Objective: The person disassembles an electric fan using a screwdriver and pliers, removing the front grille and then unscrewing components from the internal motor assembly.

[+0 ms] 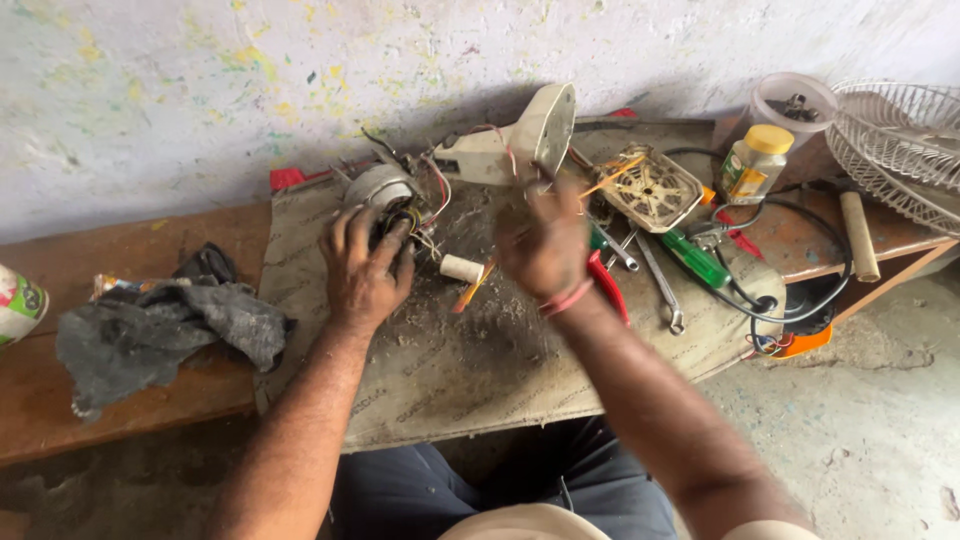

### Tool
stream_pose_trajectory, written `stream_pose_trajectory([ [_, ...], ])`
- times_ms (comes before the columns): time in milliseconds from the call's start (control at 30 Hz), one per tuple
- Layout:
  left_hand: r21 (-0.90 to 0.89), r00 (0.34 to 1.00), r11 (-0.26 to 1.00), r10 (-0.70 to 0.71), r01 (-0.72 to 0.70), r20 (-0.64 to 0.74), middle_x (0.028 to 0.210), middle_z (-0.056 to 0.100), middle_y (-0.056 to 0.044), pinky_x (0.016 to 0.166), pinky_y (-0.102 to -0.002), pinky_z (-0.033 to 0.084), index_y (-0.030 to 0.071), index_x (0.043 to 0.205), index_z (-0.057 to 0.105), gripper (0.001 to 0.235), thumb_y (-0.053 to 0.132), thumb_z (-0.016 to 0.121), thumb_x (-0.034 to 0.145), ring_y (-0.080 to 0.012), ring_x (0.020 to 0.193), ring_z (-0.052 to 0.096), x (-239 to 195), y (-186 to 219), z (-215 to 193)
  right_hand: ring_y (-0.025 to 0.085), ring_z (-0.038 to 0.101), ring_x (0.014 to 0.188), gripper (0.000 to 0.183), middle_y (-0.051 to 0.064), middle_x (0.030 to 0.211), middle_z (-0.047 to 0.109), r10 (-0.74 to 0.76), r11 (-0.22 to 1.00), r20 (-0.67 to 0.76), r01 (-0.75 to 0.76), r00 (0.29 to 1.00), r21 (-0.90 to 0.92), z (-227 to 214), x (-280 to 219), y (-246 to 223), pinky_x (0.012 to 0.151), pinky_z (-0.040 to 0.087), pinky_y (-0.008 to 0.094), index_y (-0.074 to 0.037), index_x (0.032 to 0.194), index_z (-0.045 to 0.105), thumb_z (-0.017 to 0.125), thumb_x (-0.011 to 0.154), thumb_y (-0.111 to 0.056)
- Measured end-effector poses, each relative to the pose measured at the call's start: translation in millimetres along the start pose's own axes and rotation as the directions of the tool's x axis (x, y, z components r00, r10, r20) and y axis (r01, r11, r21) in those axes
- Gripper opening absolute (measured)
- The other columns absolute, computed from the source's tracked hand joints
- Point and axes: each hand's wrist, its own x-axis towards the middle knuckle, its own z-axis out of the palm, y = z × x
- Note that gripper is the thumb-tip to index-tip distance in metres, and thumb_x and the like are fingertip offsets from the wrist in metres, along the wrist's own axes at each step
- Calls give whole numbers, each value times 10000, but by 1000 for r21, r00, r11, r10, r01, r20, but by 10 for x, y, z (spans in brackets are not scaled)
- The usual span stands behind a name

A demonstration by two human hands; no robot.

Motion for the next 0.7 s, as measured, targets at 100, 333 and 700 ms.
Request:
stream_pose_trajectory([
  [100,-42,1000,999,-18,17,-10,1361,559,-190,1121,-605,368,118,1159,722,299,224,738,880,-418,1318,479,-23,29,-14,390,664,1128,364,232,1192,642,-281,895,-154,200,947,-398,-340,467,496,1111,545,544,100,1238,574,778,985,-63],
  [333,-77,992,994,-86,79,-87,1339,577,-175,1111,-594,363,49,1100,688,261,166,673,868,-414,1294,483,-11,-21,-121,322,732,872,457,182,1073,752,347,903,725,-4,595,-429,-794,1083,1008,761,592,446,-63,1208,685,822,838,-294],
  [700,-33,973,985,-170,167,-155,1290,604,-156,1071,-558,393,51,1090,680,280,88,646,814,-391,1228,518,-51,-120,-64,262,781,864,216,92,1130,782,513,838,746,-61,424,-542,331,620,2503,725,638,372,-184,1158,778,672,978,-239],
])
